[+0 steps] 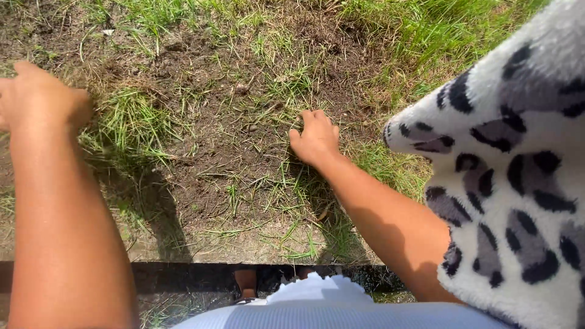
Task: Manually pulling weeds and clumps of grass from a garden bed or yard area.
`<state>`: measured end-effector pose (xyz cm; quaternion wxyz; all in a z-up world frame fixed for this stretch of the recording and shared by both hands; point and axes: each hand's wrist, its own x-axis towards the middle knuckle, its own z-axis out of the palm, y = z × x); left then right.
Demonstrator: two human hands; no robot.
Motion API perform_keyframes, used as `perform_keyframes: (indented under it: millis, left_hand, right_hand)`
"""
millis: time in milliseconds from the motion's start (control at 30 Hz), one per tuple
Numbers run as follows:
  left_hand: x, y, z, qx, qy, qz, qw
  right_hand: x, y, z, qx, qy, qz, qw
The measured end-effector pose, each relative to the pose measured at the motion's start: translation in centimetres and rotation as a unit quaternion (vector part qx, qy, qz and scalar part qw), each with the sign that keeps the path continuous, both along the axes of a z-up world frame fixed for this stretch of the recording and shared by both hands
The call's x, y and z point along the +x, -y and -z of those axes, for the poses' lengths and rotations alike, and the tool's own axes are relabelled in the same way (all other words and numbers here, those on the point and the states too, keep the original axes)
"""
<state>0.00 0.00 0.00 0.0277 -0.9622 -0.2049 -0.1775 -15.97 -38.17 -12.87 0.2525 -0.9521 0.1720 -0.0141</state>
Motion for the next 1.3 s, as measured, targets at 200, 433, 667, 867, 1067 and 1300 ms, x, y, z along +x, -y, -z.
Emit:
perform_keyframes:
  millis: [200,433,667,867,1067,1300]
  left_hand:
    - [0.8,6.7,0.2,-0.3,0.012,0.271,0.915]
    - [8.4,14.7,3.9,-0.423,-0.046,0.382,0.821]
    - [19.0,23.7,9.8,-0.131,-0.106,0.532,0.83]
    - [27.1,24.2,13.6,0.13,-0.123,0.426,0.887]
    - [26.4,23.7,13.5,0.228,-0.097,0.424,0.871]
    - [16.8,21.7,11.5,-0.036,-0.056,0.555,0.829]
  right_hand:
    - [8.2,-4.6,-0.6,-0.002,0.001,-0.083,0.997]
    - [16.4,-7.1,-4.3,-0.063,-0.119,-0.154,0.979]
    - [17.4,-8.0,-5.7,-0.099,-0.209,-0.149,0.961]
    - [17.8,-7.8,-4.4,-0.086,-0.199,-0.145,0.965]
    - [17.6,-7.9,-4.6,-0.093,-0.194,-0.151,0.965]
    - [17.7,-7.9,-4.2,-0.097,-0.185,-0.154,0.966]
